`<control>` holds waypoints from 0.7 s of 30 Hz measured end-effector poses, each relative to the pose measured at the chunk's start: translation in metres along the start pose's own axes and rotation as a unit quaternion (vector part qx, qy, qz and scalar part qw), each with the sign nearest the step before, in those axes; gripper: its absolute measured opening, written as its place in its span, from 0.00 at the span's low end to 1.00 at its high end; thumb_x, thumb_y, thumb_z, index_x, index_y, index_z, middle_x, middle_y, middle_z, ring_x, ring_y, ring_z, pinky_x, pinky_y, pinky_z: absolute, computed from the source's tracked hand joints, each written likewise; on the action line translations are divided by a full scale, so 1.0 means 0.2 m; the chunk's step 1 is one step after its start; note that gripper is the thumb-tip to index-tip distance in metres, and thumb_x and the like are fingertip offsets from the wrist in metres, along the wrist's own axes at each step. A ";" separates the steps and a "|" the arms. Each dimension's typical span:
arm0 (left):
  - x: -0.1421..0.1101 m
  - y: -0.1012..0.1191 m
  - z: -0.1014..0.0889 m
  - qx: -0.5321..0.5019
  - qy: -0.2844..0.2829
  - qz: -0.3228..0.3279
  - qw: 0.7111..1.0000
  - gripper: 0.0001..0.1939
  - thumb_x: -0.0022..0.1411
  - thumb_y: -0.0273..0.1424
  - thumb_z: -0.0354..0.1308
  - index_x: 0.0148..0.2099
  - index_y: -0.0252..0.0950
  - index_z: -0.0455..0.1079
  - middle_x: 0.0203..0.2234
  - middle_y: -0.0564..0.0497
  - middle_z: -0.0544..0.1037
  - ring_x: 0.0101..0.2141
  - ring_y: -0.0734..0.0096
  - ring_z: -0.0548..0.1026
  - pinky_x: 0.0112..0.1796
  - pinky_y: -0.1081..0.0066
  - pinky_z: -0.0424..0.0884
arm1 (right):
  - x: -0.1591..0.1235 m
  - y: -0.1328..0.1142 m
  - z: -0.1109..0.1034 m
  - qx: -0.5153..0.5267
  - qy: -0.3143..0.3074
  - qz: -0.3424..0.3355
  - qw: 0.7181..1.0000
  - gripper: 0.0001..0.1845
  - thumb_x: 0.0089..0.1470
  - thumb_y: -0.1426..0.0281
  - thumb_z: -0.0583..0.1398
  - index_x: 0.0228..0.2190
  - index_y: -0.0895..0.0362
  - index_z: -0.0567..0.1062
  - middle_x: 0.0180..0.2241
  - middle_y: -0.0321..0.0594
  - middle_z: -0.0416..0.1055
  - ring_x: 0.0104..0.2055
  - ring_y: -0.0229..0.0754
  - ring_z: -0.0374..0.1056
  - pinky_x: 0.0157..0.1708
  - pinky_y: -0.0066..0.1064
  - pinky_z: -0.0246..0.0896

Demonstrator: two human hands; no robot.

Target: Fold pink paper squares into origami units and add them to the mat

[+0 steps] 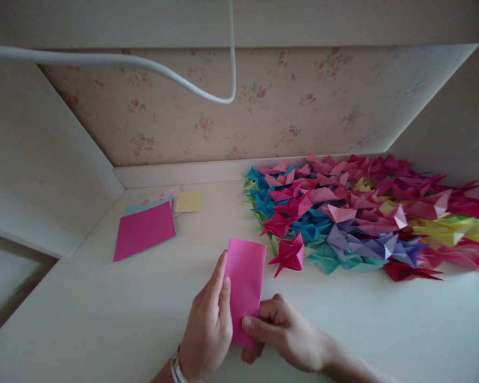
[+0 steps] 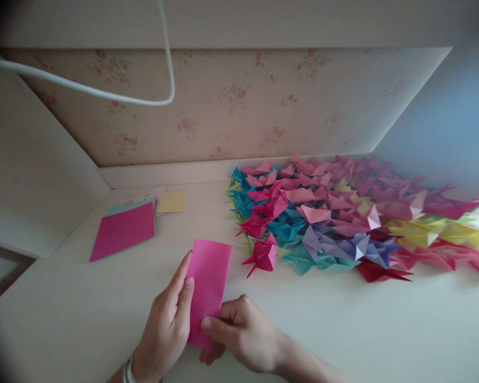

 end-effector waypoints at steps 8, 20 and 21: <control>-0.02 0.03 0.03 -0.002 -0.025 0.047 0.999 0.25 0.73 0.27 0.44 0.69 0.34 0.53 0.60 0.41 0.71 0.57 0.65 0.72 0.53 0.71 0.72 | 0.01 -0.09 -0.23 0.085 0.169 -0.074 0.979 0.24 0.55 0.53 0.62 0.22 0.61 0.78 0.22 0.41 0.75 0.26 0.40 0.71 0.30 0.30 0.66; -0.04 0.06 0.06 -0.032 -0.055 0.032 0.997 0.23 0.73 0.28 0.45 0.67 0.36 0.55 0.57 0.44 0.75 0.52 0.67 0.77 0.49 0.76 0.74 | -0.16 -0.11 -0.52 0.210 0.393 -0.200 0.873 0.16 0.58 0.57 0.63 0.32 0.58 0.77 0.15 0.29 0.65 0.13 0.29 0.54 0.12 0.20 0.47; -0.03 0.04 0.05 -0.034 -0.043 0.007 0.998 0.21 0.73 0.30 0.45 0.66 0.36 0.57 0.54 0.43 0.78 0.49 0.66 0.79 0.45 0.75 0.76 | -0.13 -0.11 -0.48 0.218 0.359 -0.183 0.889 0.17 0.59 0.56 0.62 0.35 0.58 0.76 0.14 0.27 0.64 0.12 0.29 0.52 0.11 0.19 0.45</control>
Point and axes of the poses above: each hand's wrist, its own x-axis towards the middle knuckle, its own z-axis out of the palm, y = z × x, the point moved 10 cm from there along x, towards the middle knuckle
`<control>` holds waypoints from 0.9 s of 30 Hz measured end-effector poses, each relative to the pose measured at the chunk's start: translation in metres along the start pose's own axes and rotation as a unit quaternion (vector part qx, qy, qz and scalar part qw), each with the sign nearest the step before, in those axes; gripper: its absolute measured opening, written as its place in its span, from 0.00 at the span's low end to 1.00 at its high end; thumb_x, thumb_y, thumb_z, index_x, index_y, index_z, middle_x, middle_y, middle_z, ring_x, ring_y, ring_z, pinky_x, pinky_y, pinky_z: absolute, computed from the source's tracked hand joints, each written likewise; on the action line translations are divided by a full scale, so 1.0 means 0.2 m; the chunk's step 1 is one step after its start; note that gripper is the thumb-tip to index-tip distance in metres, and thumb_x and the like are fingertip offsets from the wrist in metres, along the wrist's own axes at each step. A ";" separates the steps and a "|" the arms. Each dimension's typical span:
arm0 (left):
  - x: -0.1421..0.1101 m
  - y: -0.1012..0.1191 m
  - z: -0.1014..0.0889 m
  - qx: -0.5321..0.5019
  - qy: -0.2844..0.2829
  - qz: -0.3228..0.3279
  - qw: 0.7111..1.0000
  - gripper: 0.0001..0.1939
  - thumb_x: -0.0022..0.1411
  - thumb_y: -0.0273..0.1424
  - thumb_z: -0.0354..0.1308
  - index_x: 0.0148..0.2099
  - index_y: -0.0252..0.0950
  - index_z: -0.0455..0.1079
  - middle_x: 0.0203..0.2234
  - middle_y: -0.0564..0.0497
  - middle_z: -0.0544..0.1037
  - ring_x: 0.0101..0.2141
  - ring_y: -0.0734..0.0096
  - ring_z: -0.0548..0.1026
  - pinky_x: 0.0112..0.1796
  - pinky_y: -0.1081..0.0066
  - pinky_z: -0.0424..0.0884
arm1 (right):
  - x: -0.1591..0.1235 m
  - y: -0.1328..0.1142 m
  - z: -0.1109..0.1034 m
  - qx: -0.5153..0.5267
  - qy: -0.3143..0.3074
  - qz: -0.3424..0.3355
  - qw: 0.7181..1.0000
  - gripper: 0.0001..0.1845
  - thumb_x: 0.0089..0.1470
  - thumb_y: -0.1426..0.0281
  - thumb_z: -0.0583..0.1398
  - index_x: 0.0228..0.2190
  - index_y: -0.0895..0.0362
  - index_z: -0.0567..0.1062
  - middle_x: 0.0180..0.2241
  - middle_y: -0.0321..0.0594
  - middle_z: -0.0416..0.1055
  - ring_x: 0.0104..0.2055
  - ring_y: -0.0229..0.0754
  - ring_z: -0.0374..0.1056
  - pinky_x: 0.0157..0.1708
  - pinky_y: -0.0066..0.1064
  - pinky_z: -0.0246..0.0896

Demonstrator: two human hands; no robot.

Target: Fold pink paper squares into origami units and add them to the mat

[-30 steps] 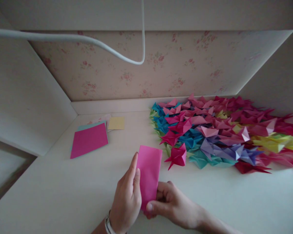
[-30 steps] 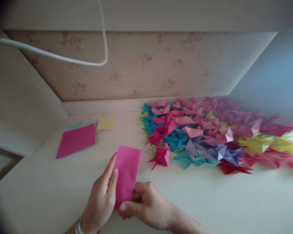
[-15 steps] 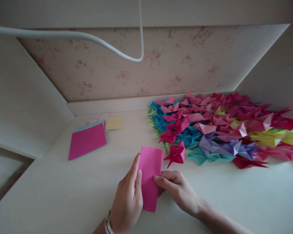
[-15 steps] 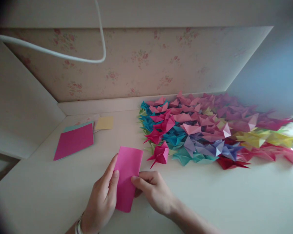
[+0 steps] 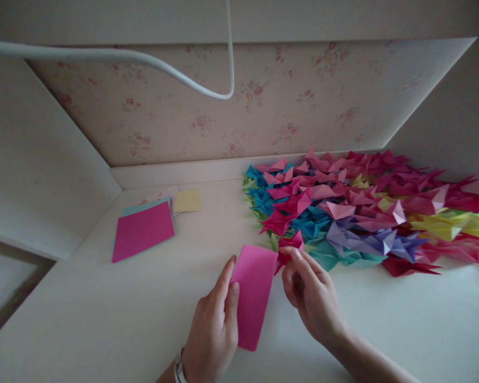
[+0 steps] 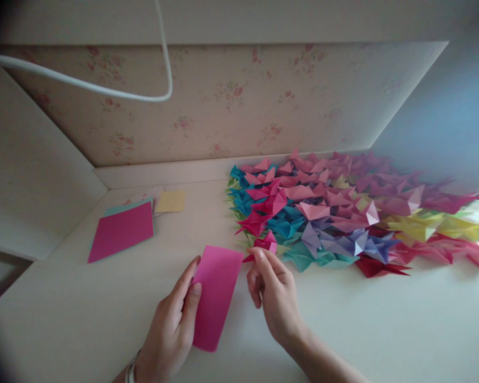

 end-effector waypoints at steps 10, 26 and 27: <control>0.04 0.06 -0.15 0.026 0.101 0.053 0.993 0.05 0.68 0.27 0.54 0.43 0.38 0.71 0.41 0.46 0.74 0.45 0.63 0.74 0.46 0.68 0.70 | -0.09 0.10 0.17 -0.130 -0.153 0.082 0.976 0.25 0.58 0.50 0.60 0.32 0.61 0.79 0.21 0.42 0.78 0.21 0.38 0.73 0.24 0.26 0.67; 0.03 -0.02 0.00 -0.217 -0.065 -0.090 0.970 0.15 0.70 0.37 0.53 0.34 0.36 0.73 0.28 0.51 0.76 0.30 0.69 0.74 0.33 0.74 0.69 | -0.10 -0.04 0.17 -0.210 -0.170 -0.103 0.957 0.15 0.60 0.59 0.62 0.30 0.58 0.77 0.25 0.39 0.74 0.26 0.38 0.69 0.25 0.26 0.65; 0.03 -0.03 0.00 -0.228 -0.059 -0.103 0.966 0.15 0.70 0.38 0.53 0.34 0.36 0.73 0.27 0.51 0.76 0.30 0.69 0.74 0.32 0.74 0.69 | -0.11 -0.04 0.18 -0.211 -0.184 -0.103 0.955 0.15 0.59 0.59 0.62 0.30 0.58 0.78 0.25 0.39 0.74 0.26 0.39 0.69 0.26 0.27 0.65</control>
Point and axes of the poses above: each hand's wrist, its own x-axis towards the middle knuckle, its own z-axis out of the palm, y = z × x, the point moved 10 cm from there along x, towards the middle knuckle
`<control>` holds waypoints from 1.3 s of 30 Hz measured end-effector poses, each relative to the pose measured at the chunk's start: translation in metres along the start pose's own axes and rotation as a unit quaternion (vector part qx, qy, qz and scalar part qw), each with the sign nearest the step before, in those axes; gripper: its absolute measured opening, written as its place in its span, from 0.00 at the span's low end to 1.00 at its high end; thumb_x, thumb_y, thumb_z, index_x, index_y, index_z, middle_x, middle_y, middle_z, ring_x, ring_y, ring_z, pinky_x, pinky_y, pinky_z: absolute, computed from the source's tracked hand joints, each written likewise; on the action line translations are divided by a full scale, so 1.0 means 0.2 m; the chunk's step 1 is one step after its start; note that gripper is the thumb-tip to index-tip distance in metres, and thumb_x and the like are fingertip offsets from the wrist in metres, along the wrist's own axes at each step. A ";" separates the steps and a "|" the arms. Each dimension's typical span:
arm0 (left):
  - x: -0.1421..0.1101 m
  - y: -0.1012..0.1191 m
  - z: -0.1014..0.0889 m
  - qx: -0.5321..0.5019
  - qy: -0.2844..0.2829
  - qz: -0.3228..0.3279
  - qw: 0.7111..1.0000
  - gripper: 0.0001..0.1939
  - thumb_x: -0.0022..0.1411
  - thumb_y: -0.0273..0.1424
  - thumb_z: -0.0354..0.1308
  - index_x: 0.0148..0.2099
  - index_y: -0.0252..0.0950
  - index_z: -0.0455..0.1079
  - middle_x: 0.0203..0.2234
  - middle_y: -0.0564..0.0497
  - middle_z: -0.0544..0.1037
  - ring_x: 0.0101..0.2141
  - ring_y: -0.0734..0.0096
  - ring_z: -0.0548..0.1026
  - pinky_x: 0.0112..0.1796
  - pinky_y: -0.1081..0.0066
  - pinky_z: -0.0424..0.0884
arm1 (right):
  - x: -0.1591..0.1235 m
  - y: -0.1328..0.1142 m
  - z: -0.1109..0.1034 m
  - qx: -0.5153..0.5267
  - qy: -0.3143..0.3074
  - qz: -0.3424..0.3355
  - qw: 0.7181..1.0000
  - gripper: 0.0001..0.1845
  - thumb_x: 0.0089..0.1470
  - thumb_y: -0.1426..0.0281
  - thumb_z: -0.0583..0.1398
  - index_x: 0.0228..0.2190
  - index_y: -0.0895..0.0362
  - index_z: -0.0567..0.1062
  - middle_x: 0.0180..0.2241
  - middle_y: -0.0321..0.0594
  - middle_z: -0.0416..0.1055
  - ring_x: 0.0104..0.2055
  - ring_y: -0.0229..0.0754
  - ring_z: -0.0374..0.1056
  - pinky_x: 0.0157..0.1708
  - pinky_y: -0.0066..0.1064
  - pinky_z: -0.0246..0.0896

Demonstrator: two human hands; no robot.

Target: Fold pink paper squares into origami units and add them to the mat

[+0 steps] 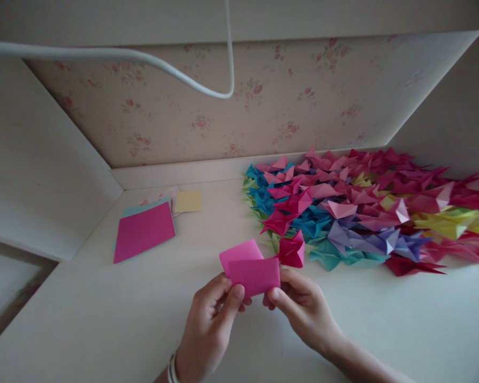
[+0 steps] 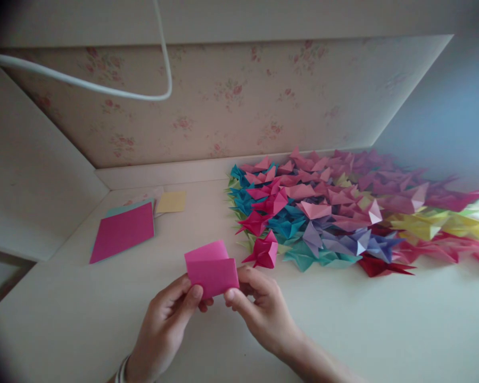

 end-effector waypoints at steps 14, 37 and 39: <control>0.01 0.06 -0.02 0.104 0.023 0.062 0.992 0.12 0.67 0.34 0.56 0.34 0.37 0.77 0.27 0.50 0.77 0.28 0.69 0.75 0.30 0.75 0.70 | -0.02 -0.03 -0.09 -0.109 0.077 -0.030 0.991 0.16 0.59 0.61 0.63 0.23 0.56 0.79 0.19 0.38 0.75 0.21 0.39 0.69 0.22 0.28 0.62; -0.01 -0.11 0.01 -0.017 0.035 -0.080 0.996 0.15 0.59 0.37 0.65 0.25 0.35 0.67 0.18 0.56 0.69 0.21 0.76 0.65 0.23 0.77 0.61 | -0.02 0.05 -0.09 0.096 0.134 0.035 0.986 0.11 0.55 0.64 0.66 0.38 0.54 0.73 0.25 0.37 0.77 0.28 0.39 0.73 0.29 0.27 0.69; 0.00 -0.11 0.00 -0.029 0.045 -0.083 0.995 0.15 0.58 0.37 0.66 0.26 0.35 0.67 0.19 0.56 0.69 0.21 0.76 0.65 0.23 0.77 0.62 | -0.02 0.06 -0.08 0.109 0.125 0.037 0.986 0.11 0.56 0.64 0.66 0.39 0.55 0.74 0.27 0.37 0.78 0.30 0.39 0.74 0.31 0.27 0.70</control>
Point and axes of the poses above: each hand's wrist, its own x-axis towards the middle knuckle, its own z-axis out of the palm, y = z × x, the point moved 10 cm from there along x, towards the middle knuckle
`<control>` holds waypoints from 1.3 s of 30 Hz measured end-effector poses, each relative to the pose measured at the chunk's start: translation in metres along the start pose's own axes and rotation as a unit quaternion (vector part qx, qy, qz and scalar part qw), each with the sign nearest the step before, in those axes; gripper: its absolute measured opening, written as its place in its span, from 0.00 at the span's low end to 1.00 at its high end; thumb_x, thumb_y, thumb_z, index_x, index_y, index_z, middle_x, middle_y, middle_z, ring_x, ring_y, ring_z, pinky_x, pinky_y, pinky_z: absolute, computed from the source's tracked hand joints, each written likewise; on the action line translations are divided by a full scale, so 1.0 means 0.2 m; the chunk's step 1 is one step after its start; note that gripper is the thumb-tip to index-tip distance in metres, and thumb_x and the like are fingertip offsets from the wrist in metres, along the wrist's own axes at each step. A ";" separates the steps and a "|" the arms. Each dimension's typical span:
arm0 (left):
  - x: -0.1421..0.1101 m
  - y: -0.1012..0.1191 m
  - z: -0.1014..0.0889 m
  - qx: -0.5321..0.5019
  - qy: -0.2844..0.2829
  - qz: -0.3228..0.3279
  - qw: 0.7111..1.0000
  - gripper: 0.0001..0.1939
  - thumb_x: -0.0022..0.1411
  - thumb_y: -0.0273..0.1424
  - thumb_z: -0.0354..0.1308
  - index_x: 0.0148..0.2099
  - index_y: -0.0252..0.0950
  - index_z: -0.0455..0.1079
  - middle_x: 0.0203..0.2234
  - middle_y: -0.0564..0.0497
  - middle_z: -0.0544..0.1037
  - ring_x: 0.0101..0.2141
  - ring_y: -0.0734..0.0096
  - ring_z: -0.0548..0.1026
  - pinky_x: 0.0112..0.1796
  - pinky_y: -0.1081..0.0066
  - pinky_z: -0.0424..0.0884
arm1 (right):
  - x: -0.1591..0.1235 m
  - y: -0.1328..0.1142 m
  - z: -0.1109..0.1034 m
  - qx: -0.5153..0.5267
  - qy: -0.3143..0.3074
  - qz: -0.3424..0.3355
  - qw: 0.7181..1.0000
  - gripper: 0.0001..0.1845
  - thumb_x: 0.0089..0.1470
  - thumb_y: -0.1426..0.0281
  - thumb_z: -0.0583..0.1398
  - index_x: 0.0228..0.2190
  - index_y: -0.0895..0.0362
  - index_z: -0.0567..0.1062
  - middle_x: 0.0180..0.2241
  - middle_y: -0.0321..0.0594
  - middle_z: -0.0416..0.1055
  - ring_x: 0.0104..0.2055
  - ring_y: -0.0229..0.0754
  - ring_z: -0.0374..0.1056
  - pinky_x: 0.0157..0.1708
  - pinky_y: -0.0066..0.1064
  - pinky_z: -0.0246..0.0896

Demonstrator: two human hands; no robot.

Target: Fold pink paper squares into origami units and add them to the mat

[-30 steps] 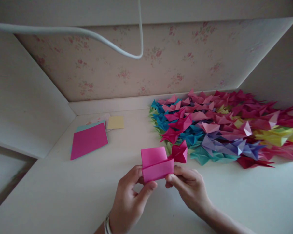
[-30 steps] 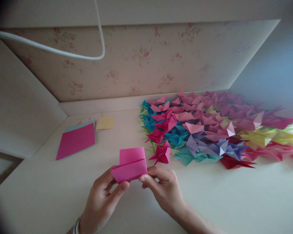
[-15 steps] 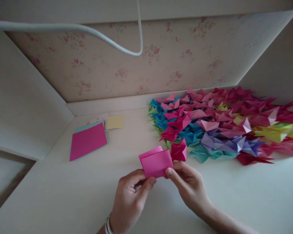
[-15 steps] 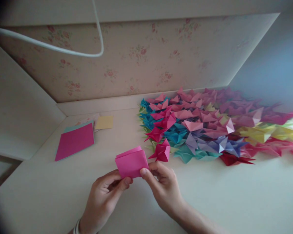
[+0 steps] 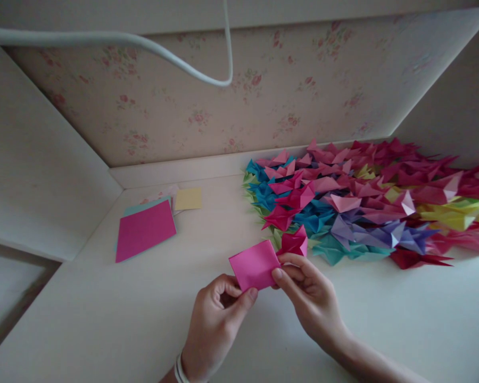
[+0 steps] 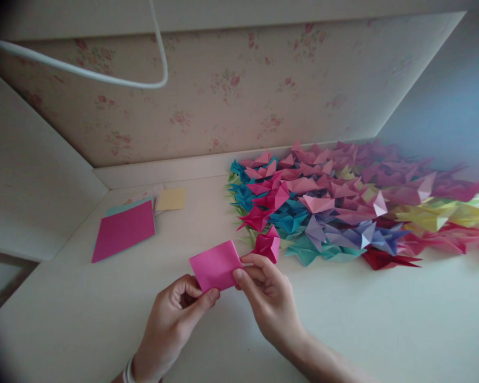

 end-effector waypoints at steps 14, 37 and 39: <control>0.00 -0.01 -0.04 -0.092 0.054 -0.018 0.994 0.14 0.59 0.36 0.66 0.42 0.37 0.66 0.26 0.53 0.80 0.28 0.69 0.79 0.32 0.73 0.74 | 0.00 0.00 0.03 0.023 -0.026 -0.001 0.999 0.07 0.59 0.67 0.64 0.41 0.51 0.74 0.28 0.32 0.77 0.31 0.36 0.73 0.33 0.24 0.71; 0.00 -0.07 0.04 -0.056 -0.027 -0.067 0.996 0.14 0.62 0.40 0.62 0.41 0.34 0.78 0.33 0.44 0.85 0.35 0.61 0.83 0.36 0.71 0.78 | -0.01 0.03 0.06 0.009 -0.050 -0.008 0.999 0.12 0.61 0.68 0.62 0.47 0.47 0.74 0.38 0.34 0.80 0.37 0.36 0.75 0.38 0.24 0.71; 0.00 -0.06 0.03 -0.045 -0.019 -0.056 0.997 0.13 0.61 0.40 0.63 0.40 0.35 0.78 0.31 0.45 0.85 0.34 0.61 0.83 0.36 0.71 0.78 | -0.02 0.02 0.07 0.008 -0.058 -0.019 0.998 0.13 0.62 0.68 0.62 0.49 0.45 0.73 0.39 0.34 0.80 0.37 0.36 0.74 0.38 0.25 0.71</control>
Point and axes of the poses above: each hand's wrist, its own x-axis towards the middle knuckle, its own z-axis out of the palm, y = z × x, the point moved 10 cm from there along x, towards the middle knuckle
